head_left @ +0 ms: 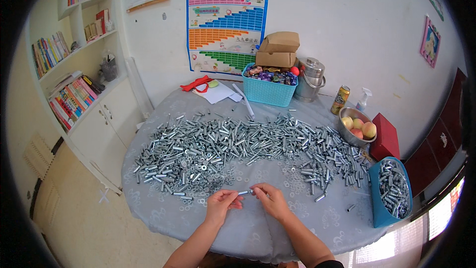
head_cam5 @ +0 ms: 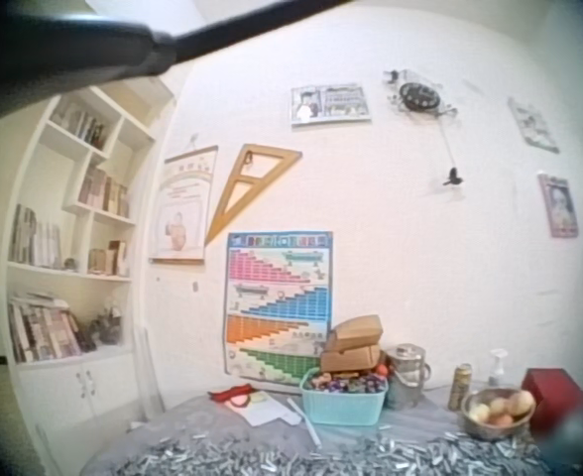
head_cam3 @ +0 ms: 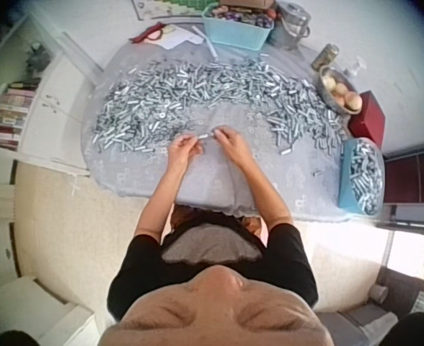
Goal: The person sits at a table covered with a large pile of metal bolts and washers. They repeatedly pick up a bolt and a washer, thread the washer onto the bolt, and place the assembled unit into a blue plastic bin on the right side of the table.
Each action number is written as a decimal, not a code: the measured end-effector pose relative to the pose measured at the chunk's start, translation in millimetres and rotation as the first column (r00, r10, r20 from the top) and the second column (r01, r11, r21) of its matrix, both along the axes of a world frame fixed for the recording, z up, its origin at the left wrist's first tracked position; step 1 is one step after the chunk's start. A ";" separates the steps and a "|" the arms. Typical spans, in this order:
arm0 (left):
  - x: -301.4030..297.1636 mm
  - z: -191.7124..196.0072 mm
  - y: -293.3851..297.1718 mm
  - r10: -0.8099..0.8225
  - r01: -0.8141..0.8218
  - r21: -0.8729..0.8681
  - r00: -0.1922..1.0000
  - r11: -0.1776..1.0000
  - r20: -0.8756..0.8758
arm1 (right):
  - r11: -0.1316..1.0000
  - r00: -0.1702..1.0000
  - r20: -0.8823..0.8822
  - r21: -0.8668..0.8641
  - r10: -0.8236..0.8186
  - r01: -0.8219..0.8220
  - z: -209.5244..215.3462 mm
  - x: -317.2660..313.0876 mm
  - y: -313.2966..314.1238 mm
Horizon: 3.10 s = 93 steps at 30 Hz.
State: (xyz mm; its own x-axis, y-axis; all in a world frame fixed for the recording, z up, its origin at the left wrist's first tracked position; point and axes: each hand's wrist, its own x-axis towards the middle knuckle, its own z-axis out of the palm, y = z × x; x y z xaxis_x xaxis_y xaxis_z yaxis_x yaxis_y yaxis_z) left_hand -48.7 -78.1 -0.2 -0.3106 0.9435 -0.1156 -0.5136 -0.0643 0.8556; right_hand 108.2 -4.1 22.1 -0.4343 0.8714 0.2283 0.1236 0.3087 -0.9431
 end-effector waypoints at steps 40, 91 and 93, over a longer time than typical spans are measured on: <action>10.3 -1.3 -1.6 -0.013 0.027 0.075 0.983 0.997 -0.185 | 0.972 0.972 0.058 0.037 0.228 -0.230 -6.8 9.6 5.0; -125.9 4.0 -69.0 0.307 -0.386 0.194 0.258 0.902 -0.916 | 0.609 0.838 0.419 0.781 -0.350 -0.137 -24.3 -48.0 103.5; -120.0 4.6 -67.3 0.339 -0.377 0.209 0.322 0.902 -0.884 | 0.569 0.851 0.416 0.803 -0.320 -0.179 -25.7 -48.9 104.7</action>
State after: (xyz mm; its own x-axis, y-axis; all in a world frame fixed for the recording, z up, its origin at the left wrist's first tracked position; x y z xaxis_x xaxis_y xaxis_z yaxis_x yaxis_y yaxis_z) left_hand -168.7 -145.4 4.5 -0.5561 0.7152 0.4234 0.6022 -0.0045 0.7984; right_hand 59.3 100.6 -3.6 -0.6385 0.4612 0.6162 0.5152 0.8509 -0.1031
